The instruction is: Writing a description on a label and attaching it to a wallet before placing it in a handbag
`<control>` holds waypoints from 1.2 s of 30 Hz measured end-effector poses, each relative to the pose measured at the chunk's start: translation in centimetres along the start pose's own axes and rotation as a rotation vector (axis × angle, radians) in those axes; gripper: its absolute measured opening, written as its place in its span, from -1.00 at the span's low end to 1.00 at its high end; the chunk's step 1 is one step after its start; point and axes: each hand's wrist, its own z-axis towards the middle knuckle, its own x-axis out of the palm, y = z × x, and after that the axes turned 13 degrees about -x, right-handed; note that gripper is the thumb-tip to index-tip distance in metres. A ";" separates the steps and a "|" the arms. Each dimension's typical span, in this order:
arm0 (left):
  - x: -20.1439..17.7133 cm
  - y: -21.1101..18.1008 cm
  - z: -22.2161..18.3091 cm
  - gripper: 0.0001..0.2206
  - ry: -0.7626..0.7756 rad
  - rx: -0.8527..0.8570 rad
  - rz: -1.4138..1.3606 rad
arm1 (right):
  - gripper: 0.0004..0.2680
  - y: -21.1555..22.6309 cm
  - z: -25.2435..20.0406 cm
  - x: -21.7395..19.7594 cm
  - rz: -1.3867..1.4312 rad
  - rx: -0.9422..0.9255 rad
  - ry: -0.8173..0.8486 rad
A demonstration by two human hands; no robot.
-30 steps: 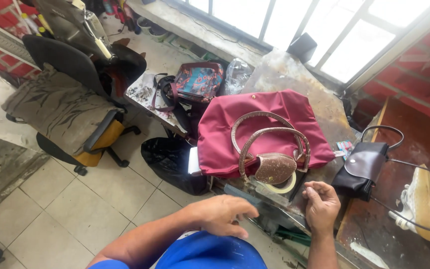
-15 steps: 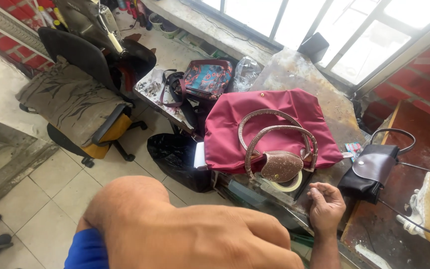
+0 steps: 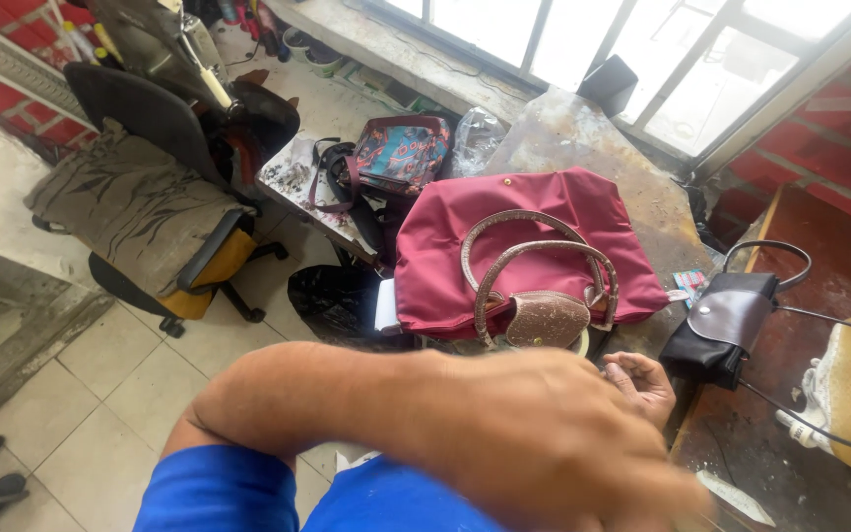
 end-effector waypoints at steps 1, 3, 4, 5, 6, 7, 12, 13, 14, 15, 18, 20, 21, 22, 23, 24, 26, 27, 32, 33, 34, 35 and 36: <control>-0.6 0.4 0.4 -0.60 0.049 -0.122 0.009 | -0.85 -0.5 -0.1 -0.3 -0.004 0.009 -0.011; -1.1 2.2 0.7 -0.53 0.100 -0.239 0.027 | -0.85 -0.2 0.1 0.0 -0.005 0.011 -0.022; -0.8 3.4 0.5 -0.50 0.205 -0.386 0.079 | -0.87 0.5 0.0 0.5 -0.004 -0.033 -0.006; -0.6 4.7 0.4 -0.47 0.311 -0.532 0.133 | -0.89 1.2 -0.1 1.1 -0.004 -0.077 0.011; 0.3 6.1 -0.3 -0.47 0.312 -0.529 0.135 | -0.89 1.0 -0.1 1.0 -0.003 -0.079 0.009; 1.2 7.6 -1.0 -0.49 0.270 -0.630 0.177 | -0.89 0.7 -0.1 0.8 -0.011 -0.081 0.010; 7.2 14.5 -5.4 -0.39 0.036 -0.736 0.360 | -0.85 -0.6 0.0 0.2 0.020 -0.072 0.002; 8.3 15.2 -5.9 -0.36 -0.069 -0.848 0.384 | -0.85 -0.5 0.1 0.3 0.018 -0.072 0.006; 9.3 15.8 -6.5 -0.33 -0.176 -0.959 0.406 | -0.86 -0.4 0.0 0.3 0.015 -0.071 0.011; 9.6 16.0 -6.5 -0.33 -0.175 -0.959 0.405 | -0.86 -0.3 0.1 0.4 0.014 -0.071 0.010; 10.2 16.6 -6.5 -0.30 -0.193 -1.252 0.184 | -0.85 0.1 0.2 0.6 0.014 -0.069 0.017; 10.4 17.2 -6.7 -0.27 -0.085 -1.332 0.093 | -0.86 0.5 0.3 0.8 0.004 -0.053 0.020; 10.7 17.5 -6.9 -0.27 -0.087 -1.332 0.092 | -0.86 0.3 0.4 0.7 0.002 -0.053 0.021; 11.0 17.9 -7.2 -0.30 -0.145 -1.287 0.097 | -0.85 0.1 0.4 0.7 0.024 -0.047 0.014; 11.3 18.2 -7.5 -0.32 -0.203 -1.241 0.101 | -0.85 0.0 0.4 0.6 0.046 -0.041 0.006; 11.1 18.1 -7.4 -0.32 -0.203 -1.241 0.100 | -0.85 -0.1 0.4 0.6 0.045 -0.041 0.006; 10.7 17.9 -7.1 -0.32 -0.155 -1.264 0.083 | -0.84 -0.3 0.4 0.4 0.074 -0.039 0.005; 10.8 17.9 -7.2 -0.32 -0.154 -1.263 0.082 | -0.84 -0.4 0.4 0.4 0.073 -0.039 0.004; 10.9 17.9 -6.9 -0.32 -0.127 -1.285 0.113 | -0.83 -0.5 0.4 0.4 0.117 -0.036 -0.007; 11.0 18.0 -7.0 -0.32 -0.125 -1.284 0.112 | -0.83 -0.6 0.4 0.4 0.116 -0.036 -0.008; 11.1 18.1 -7.0 -0.33 -0.127 -1.272 0.122 | -0.83 -0.7 0.4 0.3 0.113 -0.034 -0.011; 11.2 18.2 -7.1 -0.33 -0.129 -1.261 0.132 | -0.83 -0.7 0.4 0.3 0.109 -0.032 -0.014; 11.3 18.4 -7.3 -0.33 -0.128 -1.260 0.132 | -0.83 -0.6 0.4 0.3 0.108 -0.031 -0.016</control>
